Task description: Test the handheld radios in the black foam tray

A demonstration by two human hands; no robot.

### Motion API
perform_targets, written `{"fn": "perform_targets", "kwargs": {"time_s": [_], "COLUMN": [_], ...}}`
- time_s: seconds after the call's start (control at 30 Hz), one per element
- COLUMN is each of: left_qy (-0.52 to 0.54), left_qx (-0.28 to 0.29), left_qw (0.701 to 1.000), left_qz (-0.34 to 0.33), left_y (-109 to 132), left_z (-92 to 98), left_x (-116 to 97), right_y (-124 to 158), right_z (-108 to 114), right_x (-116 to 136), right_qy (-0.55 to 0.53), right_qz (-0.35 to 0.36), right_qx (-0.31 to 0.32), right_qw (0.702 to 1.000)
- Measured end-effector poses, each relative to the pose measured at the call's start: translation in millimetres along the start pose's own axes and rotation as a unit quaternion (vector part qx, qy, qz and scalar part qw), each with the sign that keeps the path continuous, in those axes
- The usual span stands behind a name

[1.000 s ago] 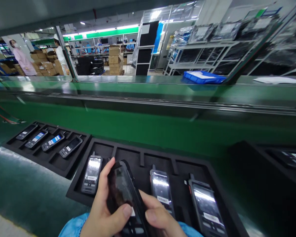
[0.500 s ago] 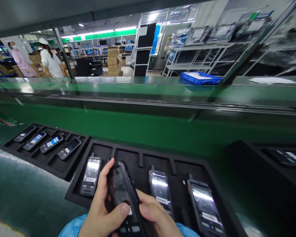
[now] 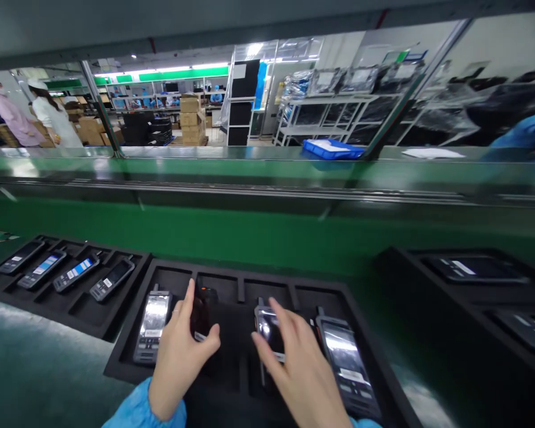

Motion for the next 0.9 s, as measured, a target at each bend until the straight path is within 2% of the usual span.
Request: {"fn": "perform_targets", "kwargs": {"time_s": [0.03,0.1,0.2,0.3,0.37,0.43,0.47,0.53,0.63,0.73,0.8,0.9], "left_qy": [-0.084,-0.212,-0.223,-0.188,-0.099,0.059,0.156,0.341,0.532,0.618,0.644,0.655], "left_qx": [-0.016,-0.028,-0.034,-0.080,-0.072,-0.011,0.025,0.062,0.007,-0.058,-0.072,-0.099], "left_qw": [0.996,0.977,0.974,0.977,0.988,0.994,0.984,0.938,0.845,0.784,0.761,0.749], "left_qz": [0.005,0.002,-0.027,-0.064,-0.090,-0.092,-0.075,-0.006,0.052,0.023,0.020,0.025], "left_y": [-1.2,-2.2,-0.4,6.5,12.1,16.9,19.5,25.5,30.5,25.9,21.7,18.4], "left_z": [-5.6,-19.0,-28.4,-17.6,-13.2,-19.8,-26.7,-41.1,-43.6,-24.0,-12.4,-2.1], "left_x": [-2.4,-7.1,-9.0,-11.9,-12.7,-9.8,-6.6,3.1,12.9,11.4,9.7,10.0], "right_y": [3.1,6.8,5.0,-1.3,-5.2,-6.2,-5.8,-4.2,-0.1,1.8,-0.6,-5.3], "right_z": [2.5,-5.6,-23.7,-24.1,-15.6,-3.1,2.9,10.5,8.5,2.8,1.4,4.9], "right_x": [-8.5,-16.8,-17.0,-12.3,-7.7,1.1,8.3,29.4,66.0,78.5,75.8,75.1], "right_qy": [0.059,0.138,0.174,0.163,0.144,0.113,0.091,0.034,-0.057,-0.201,-0.273,-0.283], "right_qz": [-0.008,-0.010,-0.028,-0.053,-0.053,-0.046,-0.035,0.016,0.134,0.175,0.168,0.174], "right_qx": [-0.047,-0.072,-0.055,-0.064,-0.070,-0.077,-0.077,-0.058,0.022,0.063,0.036,-0.045], "right_qw": [0.997,0.988,0.983,0.983,0.986,0.990,0.992,0.998,0.989,0.962,0.946,0.942]}}
Point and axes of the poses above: each hand's wrist, its own y-axis away from the middle knuckle, its own z-axis out of the back of the hand, x = y × z, the point moved 7 cm from there along -y, towards the middle knuckle, and after that the axes turned 12 degrees about x, right-handed, at the moved point
